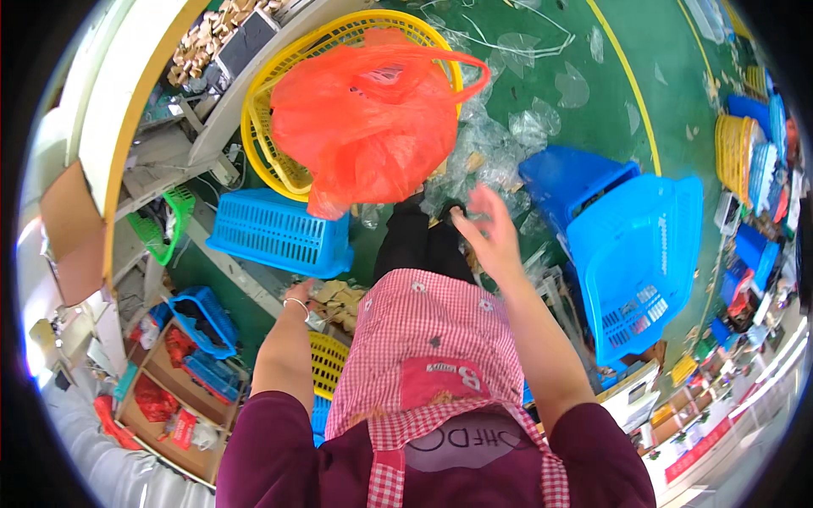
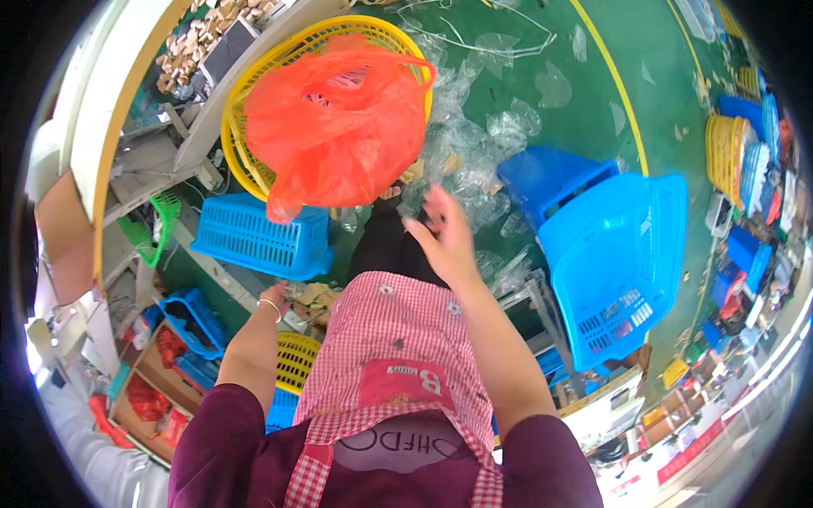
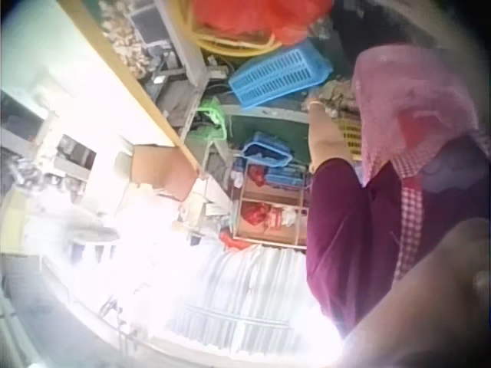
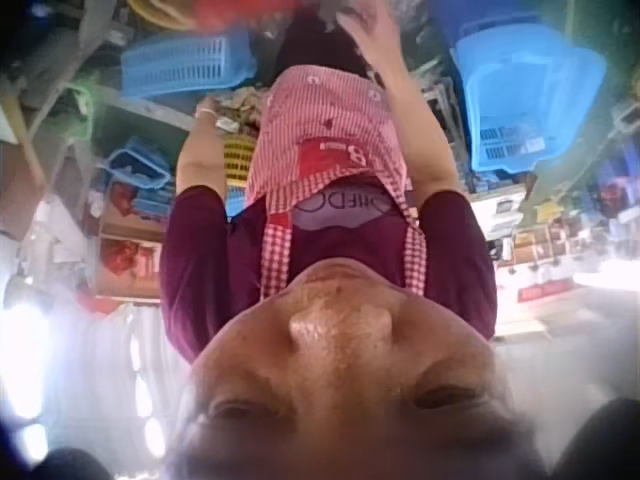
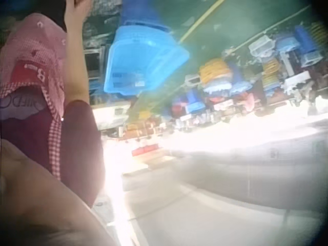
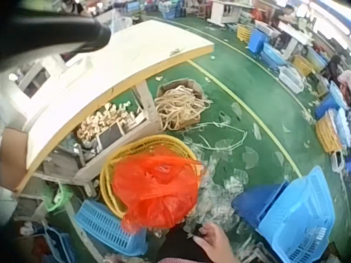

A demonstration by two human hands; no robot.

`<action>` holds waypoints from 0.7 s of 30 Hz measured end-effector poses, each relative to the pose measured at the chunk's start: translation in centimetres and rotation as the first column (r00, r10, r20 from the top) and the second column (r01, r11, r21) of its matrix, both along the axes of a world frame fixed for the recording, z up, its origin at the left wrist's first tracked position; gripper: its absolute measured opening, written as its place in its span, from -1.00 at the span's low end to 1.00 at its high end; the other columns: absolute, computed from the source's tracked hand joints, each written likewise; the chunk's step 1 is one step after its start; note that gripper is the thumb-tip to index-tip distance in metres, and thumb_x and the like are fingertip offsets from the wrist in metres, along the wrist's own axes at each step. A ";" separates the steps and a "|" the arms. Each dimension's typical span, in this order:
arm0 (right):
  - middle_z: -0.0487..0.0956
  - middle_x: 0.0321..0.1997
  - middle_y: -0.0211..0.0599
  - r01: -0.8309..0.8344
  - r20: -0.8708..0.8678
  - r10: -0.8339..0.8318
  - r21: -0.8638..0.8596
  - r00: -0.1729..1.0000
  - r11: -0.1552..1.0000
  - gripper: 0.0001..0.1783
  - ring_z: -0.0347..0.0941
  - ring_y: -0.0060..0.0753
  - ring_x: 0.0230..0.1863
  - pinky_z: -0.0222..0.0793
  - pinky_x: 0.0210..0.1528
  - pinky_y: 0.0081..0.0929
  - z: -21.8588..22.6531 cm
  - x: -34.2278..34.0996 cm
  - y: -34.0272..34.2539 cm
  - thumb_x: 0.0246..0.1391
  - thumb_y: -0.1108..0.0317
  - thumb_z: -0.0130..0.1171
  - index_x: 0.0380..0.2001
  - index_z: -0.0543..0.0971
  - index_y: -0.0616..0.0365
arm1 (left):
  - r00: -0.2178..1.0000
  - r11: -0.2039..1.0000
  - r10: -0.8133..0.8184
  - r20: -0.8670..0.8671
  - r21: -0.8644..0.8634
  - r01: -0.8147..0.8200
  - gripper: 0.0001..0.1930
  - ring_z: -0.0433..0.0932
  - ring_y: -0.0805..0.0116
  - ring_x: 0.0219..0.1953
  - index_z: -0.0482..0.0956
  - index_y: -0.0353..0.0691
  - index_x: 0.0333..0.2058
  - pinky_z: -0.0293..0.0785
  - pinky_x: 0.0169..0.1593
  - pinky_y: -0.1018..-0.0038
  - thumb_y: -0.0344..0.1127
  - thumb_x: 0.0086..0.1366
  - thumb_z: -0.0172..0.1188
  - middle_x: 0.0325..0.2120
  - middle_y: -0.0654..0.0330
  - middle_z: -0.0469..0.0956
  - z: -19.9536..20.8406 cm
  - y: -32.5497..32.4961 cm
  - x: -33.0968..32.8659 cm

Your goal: The person sets up materials at a workstation and applies adhesive to shoe components using an applicator, stacking each glued piece on the workbench.

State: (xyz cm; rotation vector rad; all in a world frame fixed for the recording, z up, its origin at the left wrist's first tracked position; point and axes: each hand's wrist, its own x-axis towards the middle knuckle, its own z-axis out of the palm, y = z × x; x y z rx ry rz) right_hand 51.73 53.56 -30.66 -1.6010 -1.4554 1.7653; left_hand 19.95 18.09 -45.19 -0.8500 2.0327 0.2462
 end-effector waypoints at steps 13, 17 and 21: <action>0.23 -0.49 -0.49 0.000 -0.762 0.012 0.015 0.647 1.000 -0.54 0.04 -0.74 -0.60 -0.04 -0.58 -0.74 16.1 -12.9 14.5 0.27 0.35 -0.10 0.15 0.26 0.42 | 0.863 0.944 0.273 -0.426 0.292 -0.155 -0.20 0.46 0.09 0.02 0.23 -0.30 0.19 0.40 0.04 0.25 -0.33 -0.03 0.41 0.07 0.00 0.40 -3.3 2.4 -2.3; 0.09 -0.51 -0.60 0.135 -0.529 0.054 0.313 0.847 0.940 -0.46 -0.06 -0.78 -0.59 -0.12 -0.60 -0.74 26.5 -9.1 18.3 0.30 0.28 -0.14 0.18 0.15 0.51 | 0.931 0.836 0.227 -0.285 0.547 -0.036 -0.45 0.53 0.16 -0.09 0.29 -0.24 0.09 0.52 -0.20 0.27 -0.56 0.09 0.21 -0.08 0.04 0.48 8.6 4.8 -0.8; 0.11 -0.46 -0.56 0.217 -0.374 0.027 0.593 0.927 0.776 -0.50 -0.03 -0.74 -0.51 -0.09 -0.48 -0.70 36.8 -4.0 23.4 0.27 0.30 -0.12 0.12 0.22 0.53 | 0.973 0.694 0.204 -0.104 0.717 -0.069 -0.51 0.57 0.18 -0.15 0.21 -0.27 0.04 0.60 -0.33 0.35 -0.71 0.12 0.03 -0.11 0.02 0.47 22.1 8.0 1.8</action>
